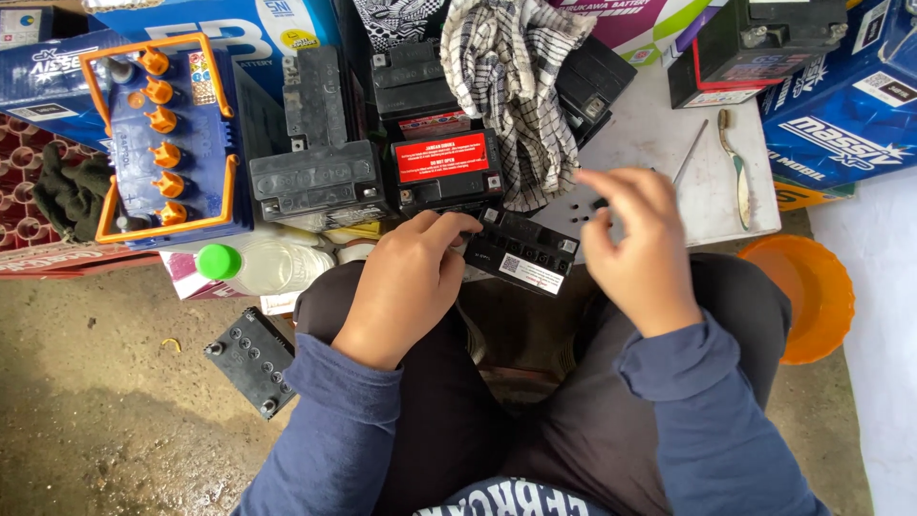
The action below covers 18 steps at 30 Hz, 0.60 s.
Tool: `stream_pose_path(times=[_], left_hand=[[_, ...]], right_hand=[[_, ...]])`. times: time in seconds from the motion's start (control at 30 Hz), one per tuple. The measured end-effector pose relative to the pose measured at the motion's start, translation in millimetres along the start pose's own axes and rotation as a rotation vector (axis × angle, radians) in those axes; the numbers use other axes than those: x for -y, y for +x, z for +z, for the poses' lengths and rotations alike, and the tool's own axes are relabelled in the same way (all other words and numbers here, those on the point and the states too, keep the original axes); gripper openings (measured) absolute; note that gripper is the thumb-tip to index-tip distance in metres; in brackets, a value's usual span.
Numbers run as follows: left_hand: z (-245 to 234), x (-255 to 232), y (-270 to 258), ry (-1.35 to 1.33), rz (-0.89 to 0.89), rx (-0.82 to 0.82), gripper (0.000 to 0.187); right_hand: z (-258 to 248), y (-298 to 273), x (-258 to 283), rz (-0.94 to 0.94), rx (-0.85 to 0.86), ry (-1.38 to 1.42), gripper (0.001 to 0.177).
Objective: Cleaning and inspecting small lead-acid batteries with a cloth
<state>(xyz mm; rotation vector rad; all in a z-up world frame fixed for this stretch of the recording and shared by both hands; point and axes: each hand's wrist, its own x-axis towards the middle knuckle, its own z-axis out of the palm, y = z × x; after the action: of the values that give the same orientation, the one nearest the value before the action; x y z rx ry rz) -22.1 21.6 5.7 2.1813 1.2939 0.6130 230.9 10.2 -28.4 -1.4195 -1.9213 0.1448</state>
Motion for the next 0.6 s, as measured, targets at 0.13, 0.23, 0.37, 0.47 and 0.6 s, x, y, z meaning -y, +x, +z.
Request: stream_pose_path(times=[0.13, 0.23, 0.37, 0.47, 0.6], left_hand=[[5.7, 2.0, -0.7, 0.105, 0.049, 0.023, 0.036], [10.7, 3.7, -1.4, 0.197, 0.055, 0.012, 0.036], [14.1, 1.3, -3.5, 0.263, 0.058, -0.035, 0.034], [18.0, -2.6, -5.7, 0.357, 0.078, -0.068, 0.032], [23.3, -2.3, -7.1, 0.436, 0.076, -0.090, 0.034]], right_hand=[[-8.7, -19.2, -53.1, 0.105, -0.018, -0.093, 0.051], [-7.9, -36.3, -90.4, 0.293, 0.046, -0.192, 0.041], [1.2, -51.7, -107.1, 0.364, 0.197, -0.278, 0.028], [12.6, -50.2, -94.4, 0.382, 0.356, -0.284, 0.022], [30.0, -41.9, -74.1, 0.392, 0.600, -0.314, 0.018]])
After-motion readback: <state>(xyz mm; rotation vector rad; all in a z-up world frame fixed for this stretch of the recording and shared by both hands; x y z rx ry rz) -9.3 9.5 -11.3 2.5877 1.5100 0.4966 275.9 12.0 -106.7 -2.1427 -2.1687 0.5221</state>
